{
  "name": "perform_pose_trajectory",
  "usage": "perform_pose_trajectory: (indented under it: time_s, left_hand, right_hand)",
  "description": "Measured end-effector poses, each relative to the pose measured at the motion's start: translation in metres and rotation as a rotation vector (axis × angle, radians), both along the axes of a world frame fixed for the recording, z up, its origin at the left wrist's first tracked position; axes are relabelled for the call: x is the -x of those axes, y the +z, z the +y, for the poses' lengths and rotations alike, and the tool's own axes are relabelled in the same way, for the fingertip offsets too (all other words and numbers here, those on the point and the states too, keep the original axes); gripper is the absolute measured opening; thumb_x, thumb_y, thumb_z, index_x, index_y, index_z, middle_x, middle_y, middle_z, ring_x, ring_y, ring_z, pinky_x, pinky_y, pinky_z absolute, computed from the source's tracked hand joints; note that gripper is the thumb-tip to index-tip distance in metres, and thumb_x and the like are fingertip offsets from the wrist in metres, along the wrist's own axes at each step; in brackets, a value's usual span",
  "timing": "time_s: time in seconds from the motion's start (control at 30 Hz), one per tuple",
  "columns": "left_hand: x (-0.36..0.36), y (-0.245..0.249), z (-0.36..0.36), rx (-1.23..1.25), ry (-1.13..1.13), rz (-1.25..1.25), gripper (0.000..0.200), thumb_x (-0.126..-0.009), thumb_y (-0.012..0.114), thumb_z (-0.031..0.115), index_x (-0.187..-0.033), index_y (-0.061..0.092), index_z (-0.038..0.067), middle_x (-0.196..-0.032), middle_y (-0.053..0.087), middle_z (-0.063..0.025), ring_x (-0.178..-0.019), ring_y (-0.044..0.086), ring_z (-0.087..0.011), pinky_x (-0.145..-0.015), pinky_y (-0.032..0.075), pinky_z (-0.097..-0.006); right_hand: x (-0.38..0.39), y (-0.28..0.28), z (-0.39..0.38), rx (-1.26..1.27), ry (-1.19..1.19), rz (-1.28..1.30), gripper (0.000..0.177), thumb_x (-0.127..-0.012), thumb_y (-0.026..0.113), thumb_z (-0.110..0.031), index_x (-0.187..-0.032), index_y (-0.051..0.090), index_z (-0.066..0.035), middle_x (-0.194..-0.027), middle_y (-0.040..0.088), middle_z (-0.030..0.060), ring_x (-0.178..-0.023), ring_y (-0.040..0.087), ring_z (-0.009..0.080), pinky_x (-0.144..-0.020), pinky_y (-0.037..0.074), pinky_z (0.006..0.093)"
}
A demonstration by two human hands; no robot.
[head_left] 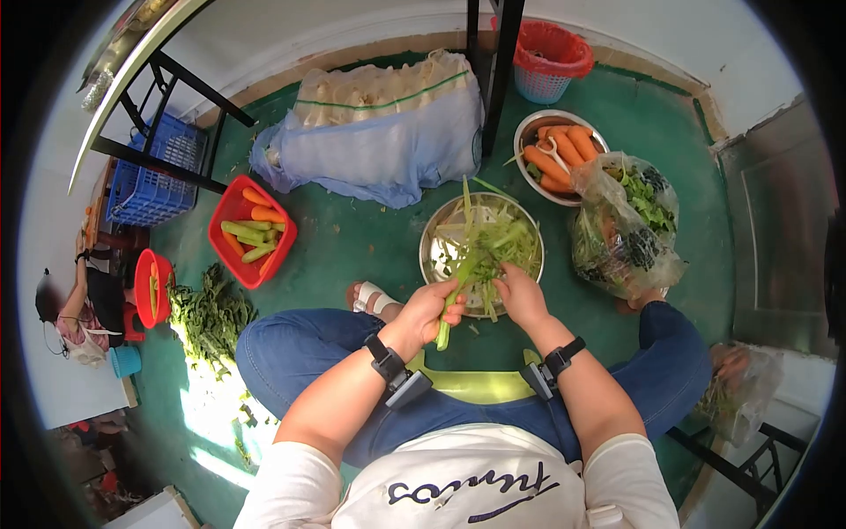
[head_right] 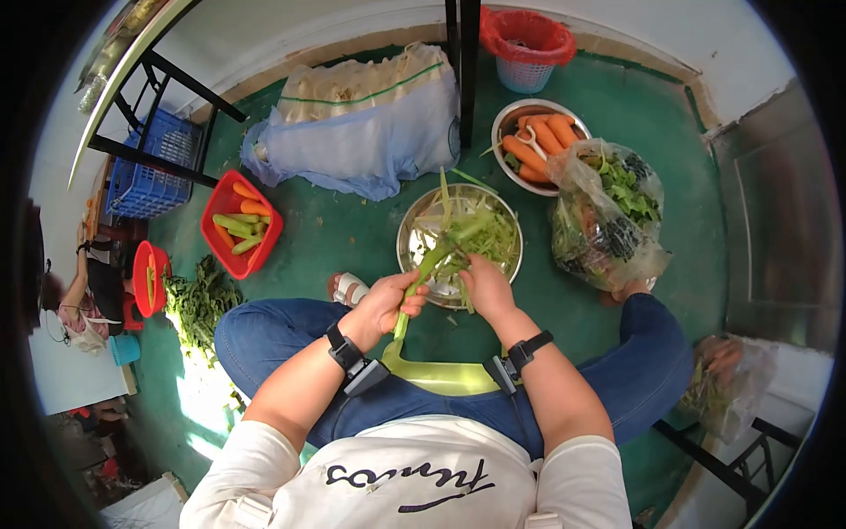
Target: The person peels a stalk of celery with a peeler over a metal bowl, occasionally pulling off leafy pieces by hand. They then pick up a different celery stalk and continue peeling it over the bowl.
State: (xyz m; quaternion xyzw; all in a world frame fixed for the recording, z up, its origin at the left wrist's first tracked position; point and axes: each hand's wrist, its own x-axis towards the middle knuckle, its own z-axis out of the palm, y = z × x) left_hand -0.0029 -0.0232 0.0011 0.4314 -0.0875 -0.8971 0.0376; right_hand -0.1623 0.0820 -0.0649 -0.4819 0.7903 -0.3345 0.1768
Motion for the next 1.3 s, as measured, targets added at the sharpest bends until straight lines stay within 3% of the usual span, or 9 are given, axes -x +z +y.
perform_pose_trajectory:
  time_s: [0.1,0.33,0.5,0.57,0.83,0.9,1.1,1.2,1.3]
  left_hand:
    - [-0.006,-0.001,-0.001,-0.104,0.037,0.031,0.015,-0.091,0.036,0.020,-0.094,0.036,0.005,-0.067,0.042,-0.0052,-0.043,0.032,-0.0089,-0.034,0.026,-0.0186]
    - [-0.015,0.012,-0.001,-0.268,0.021,0.148,0.014,-0.091,0.033,0.021,-0.091,0.035,0.007,-0.064,0.039,-0.0033,-0.042,0.031,-0.0083,-0.032,0.026,-0.0186]
    - [-0.019,0.016,0.006,-0.320,0.001,0.186,0.015,-0.091,0.032,0.022,-0.094,0.036,0.007,-0.063,0.037,-0.0027,-0.041,0.030,-0.0078,-0.031,0.025,-0.0181]
    - [-0.020,0.017,0.008,-0.320,0.040,0.062,0.029,-0.091,0.035,0.021,-0.112,0.042,0.003,-0.060,0.035,-0.0004,-0.040,0.027,-0.0057,-0.030,0.025,-0.0171]
    - [-0.025,0.002,0.010,-0.395,0.060,-0.005,0.026,-0.091,0.034,0.021,-0.106,0.043,0.001,-0.059,0.036,-0.0009,-0.040,0.028,-0.0063,-0.031,0.024,-0.0178]
    - [-0.028,-0.004,0.012,-0.454,0.037,0.018,0.019,-0.090,0.033,0.021,-0.097,0.040,0.005,-0.062,0.037,-0.0025,-0.041,0.029,-0.0077,-0.032,0.025,-0.0193]
    - [-0.029,0.012,0.010,-0.401,-0.025,0.033,0.017,-0.090,0.034,0.022,-0.095,0.040,0.006,-0.062,0.039,-0.0030,-0.041,0.030,-0.0085,-0.032,0.026,-0.0196]
    - [-0.028,0.008,0.006,-0.346,-0.023,-0.004,0.016,-0.090,0.036,0.023,-0.095,0.040,0.008,-0.064,0.041,-0.0040,-0.041,0.031,-0.0095,-0.032,0.027,-0.0200]
    - [-0.027,0.000,0.000,-0.334,0.006,-0.010,0.012,-0.090,0.038,0.021,-0.094,0.039,0.010,-0.065,0.043,-0.0050,-0.042,0.033,-0.0104,-0.033,0.029,-0.0201]
  right_hand:
    - [-0.008,0.015,-0.008,-0.028,0.260,0.056,0.021,-0.076,0.055,-0.012,-0.091,0.046,-0.001,-0.085,0.055,0.0192,-0.077,0.054,0.0352,-0.063,0.043,0.0413]
    - [-0.004,0.005,-0.016,-0.155,0.304,0.049,0.018,-0.077,0.054,-0.011,-0.084,0.042,0.001,-0.082,0.052,0.0219,-0.074,0.053,0.0375,-0.063,0.043,0.0422]
    - [0.005,-0.017,-0.011,-0.244,0.200,0.019,0.019,-0.079,0.053,-0.014,-0.083,0.043,0.001,-0.074,0.054,0.0223,-0.071,0.054,0.0380,-0.062,0.043,0.0440]
    - [0.008,-0.027,-0.007,-0.277,0.183,-0.005,0.020,-0.080,0.052,-0.016,-0.084,0.044,0.002,-0.073,0.055,0.0224,-0.073,0.054,0.0381,-0.062,0.043,0.0440]
    - [0.015,-0.069,0.008,-0.521,0.178,-0.135,0.024,-0.081,0.051,-0.021,-0.085,0.046,0.002,-0.080,0.056,0.0241,-0.079,0.054,0.0384,-0.068,0.043,0.0444]
    - [0.016,-0.072,0.009,-0.555,0.183,-0.148,0.025,-0.081,0.050,-0.022,-0.085,0.046,0.002,-0.081,0.056,0.0238,-0.080,0.054,0.0384,-0.069,0.043,0.0445]
    - [0.043,-0.098,0.033,-0.718,0.101,-0.219,0.041,-0.081,0.049,-0.029,-0.100,0.049,0.007,-0.094,0.055,0.0247,-0.090,0.053,0.0362,-0.074,0.043,0.0428]
    - [0.045,-0.096,0.017,-0.648,-0.110,-0.288,0.038,-0.082,0.049,-0.030,-0.095,0.051,0.006,-0.094,0.056,0.0238,-0.089,0.053,0.0366,-0.073,0.043,0.0415]
    - [0.038,-0.066,0.000,-0.511,-0.064,-0.268,0.036,-0.081,0.051,-0.030,-0.094,0.051,0.004,-0.091,0.058,0.0211,-0.082,0.054,0.0358,-0.071,0.043,0.0416]
